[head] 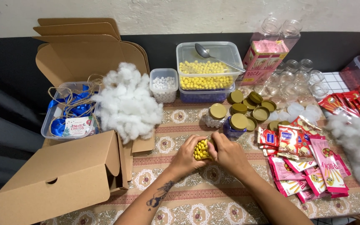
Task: Capping small jars of candy and tying decorative ribbons around them and their packaging.
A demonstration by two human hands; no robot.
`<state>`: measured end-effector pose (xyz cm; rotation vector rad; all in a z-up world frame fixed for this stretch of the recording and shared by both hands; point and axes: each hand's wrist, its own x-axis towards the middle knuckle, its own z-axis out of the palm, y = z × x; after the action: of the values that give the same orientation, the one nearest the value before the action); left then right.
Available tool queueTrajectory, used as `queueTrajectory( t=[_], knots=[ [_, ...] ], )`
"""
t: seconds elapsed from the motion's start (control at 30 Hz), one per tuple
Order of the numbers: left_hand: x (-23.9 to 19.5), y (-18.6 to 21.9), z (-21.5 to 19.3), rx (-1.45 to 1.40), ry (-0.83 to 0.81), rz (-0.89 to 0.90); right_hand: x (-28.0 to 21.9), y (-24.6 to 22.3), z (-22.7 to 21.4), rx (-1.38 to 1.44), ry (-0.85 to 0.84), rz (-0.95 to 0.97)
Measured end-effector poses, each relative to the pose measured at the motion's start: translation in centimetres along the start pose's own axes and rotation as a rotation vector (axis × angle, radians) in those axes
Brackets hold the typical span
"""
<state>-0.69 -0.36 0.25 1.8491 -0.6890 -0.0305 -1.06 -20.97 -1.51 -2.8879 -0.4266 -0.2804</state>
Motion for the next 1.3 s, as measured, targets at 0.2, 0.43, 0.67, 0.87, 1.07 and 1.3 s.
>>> queueTrajectory(
  t=[0.2, 0.43, 0.67, 0.87, 1.07, 1.3],
  knots=[
    [0.1, -0.7, 0.1, -0.004, -0.01, -0.005, 0.0, 1.3, 1.1, 0.122, 0.03, -0.017],
    [0.2, -0.9, -1.2, -0.015, -0.157, -0.057, 0.4, 0.5, -0.4, 0.036, 0.143, -0.231],
    [0.0, 1.0, -0.1, 0.118, -0.073, -0.075, 0.0, -0.8, -1.2, -0.088, 0.195, -0.134],
    [-0.1, 0.9, 0.8, 0.128, -0.086, -0.073, -0.2, -1.6, -3.3, -0.057, 0.102, -0.011],
    [-0.8, 7.4, -2.0, 0.355, -0.389, -0.289, -0.1, -1.6, -8.1, -0.096, -0.244, 0.139],
    [-6.0, 15.9, -11.3, 0.48, -0.252, -0.356, 0.1, -2.0, -11.6, -0.125, -0.477, 0.227]
  ],
)
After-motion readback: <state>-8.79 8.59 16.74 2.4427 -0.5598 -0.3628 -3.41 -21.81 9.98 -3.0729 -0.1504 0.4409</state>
